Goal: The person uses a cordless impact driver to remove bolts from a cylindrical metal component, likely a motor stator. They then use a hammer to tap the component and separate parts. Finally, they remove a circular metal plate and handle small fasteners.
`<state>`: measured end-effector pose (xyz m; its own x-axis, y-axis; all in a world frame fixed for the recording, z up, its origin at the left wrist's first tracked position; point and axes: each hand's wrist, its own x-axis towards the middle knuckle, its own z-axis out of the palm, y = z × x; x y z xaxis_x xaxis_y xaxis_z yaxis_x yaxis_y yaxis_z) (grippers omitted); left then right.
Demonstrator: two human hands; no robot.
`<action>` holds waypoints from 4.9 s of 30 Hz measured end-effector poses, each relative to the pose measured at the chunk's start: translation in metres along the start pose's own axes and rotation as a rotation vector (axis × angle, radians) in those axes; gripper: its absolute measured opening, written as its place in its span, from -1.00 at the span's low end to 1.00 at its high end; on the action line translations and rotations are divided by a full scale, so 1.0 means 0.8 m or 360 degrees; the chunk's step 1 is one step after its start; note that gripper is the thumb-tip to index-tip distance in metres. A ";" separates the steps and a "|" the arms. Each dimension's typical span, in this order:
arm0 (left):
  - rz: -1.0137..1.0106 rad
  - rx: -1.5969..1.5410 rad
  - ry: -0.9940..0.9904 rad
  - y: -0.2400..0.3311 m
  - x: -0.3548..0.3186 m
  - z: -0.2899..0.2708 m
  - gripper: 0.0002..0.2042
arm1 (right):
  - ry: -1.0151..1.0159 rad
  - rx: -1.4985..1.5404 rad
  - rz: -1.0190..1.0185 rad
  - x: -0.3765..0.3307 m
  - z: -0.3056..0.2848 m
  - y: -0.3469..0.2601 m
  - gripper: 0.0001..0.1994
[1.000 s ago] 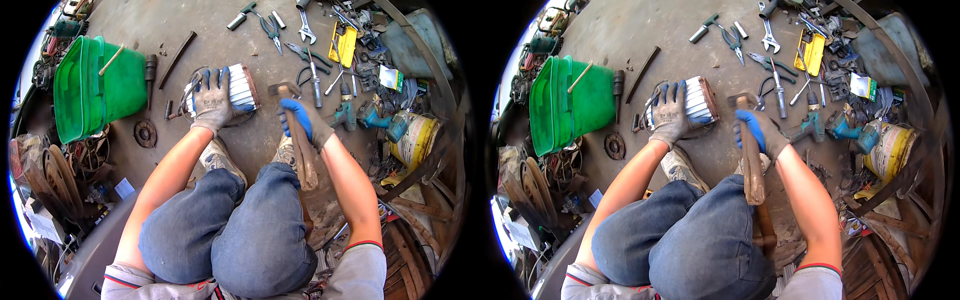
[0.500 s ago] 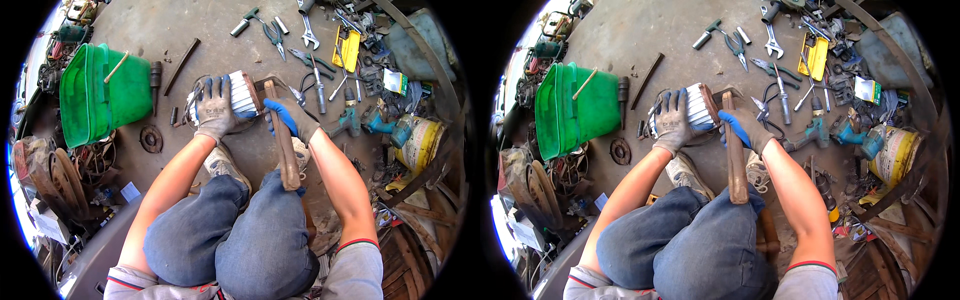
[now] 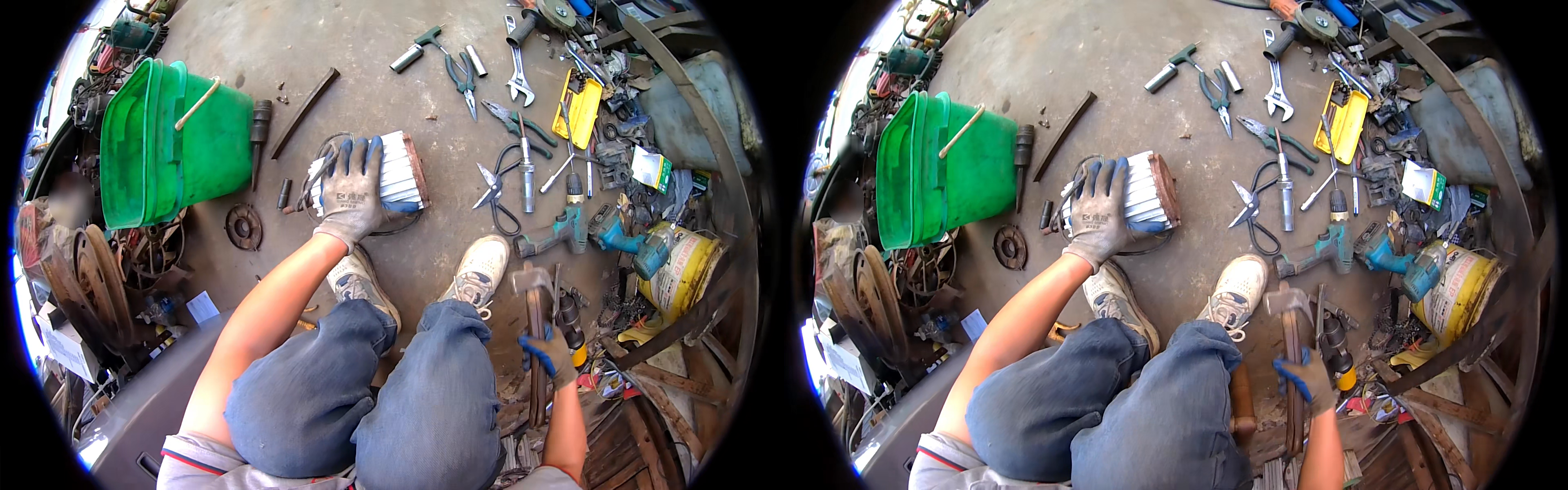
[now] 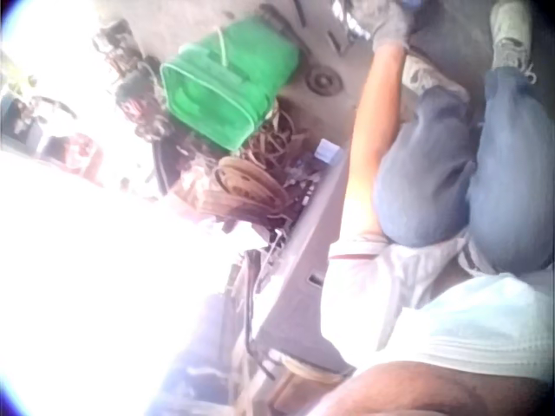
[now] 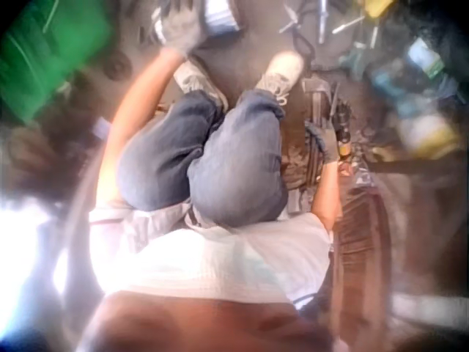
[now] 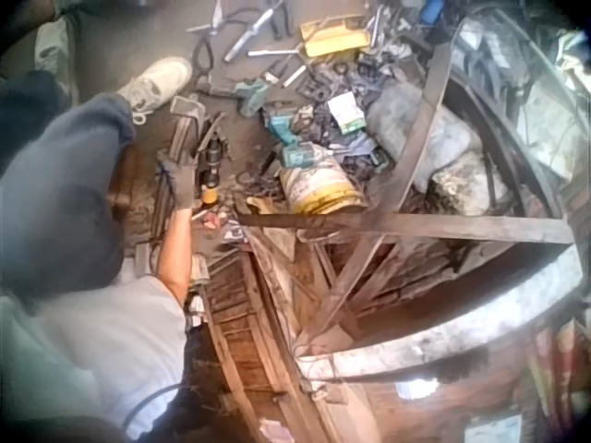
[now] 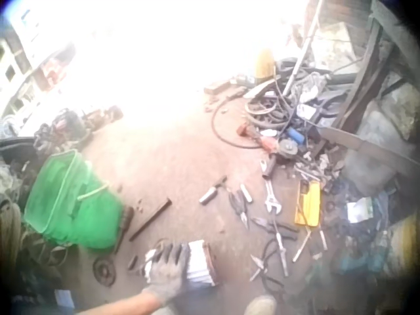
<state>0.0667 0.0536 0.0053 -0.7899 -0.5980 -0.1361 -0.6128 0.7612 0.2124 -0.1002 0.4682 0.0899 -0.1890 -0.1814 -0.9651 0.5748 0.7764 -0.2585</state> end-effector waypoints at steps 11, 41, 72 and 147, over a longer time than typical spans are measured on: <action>-0.0042 -0.0039 -0.0382 0.006 0.008 -0.033 0.12 | 0.0503 -0.0861 0.0095 0.064 -0.007 0.214 -0.67; 0.0197 -0.0204 -0.0207 0.011 -0.009 -0.007 0.00 | -0.0154 -0.0390 -0.1401 0.261 0.203 -0.287 -0.74; 0.0212 -0.0226 -0.0149 0.014 -0.012 -0.002 0.02 | -0.0392 -0.0351 -0.1036 0.198 0.207 -0.282 -0.77; 0.0254 -0.0494 -0.0410 0.024 0.052 -0.033 -0.13 | 0.0981 0.0431 -0.1587 0.156 -0.199 -0.098 -0.72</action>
<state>0.0224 0.0367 0.0289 -0.8782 -0.3668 -0.3068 -0.4777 0.7036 0.5260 -0.2960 0.4807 -0.0031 -0.9520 -0.2532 -0.1721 0.0940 0.2933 -0.9514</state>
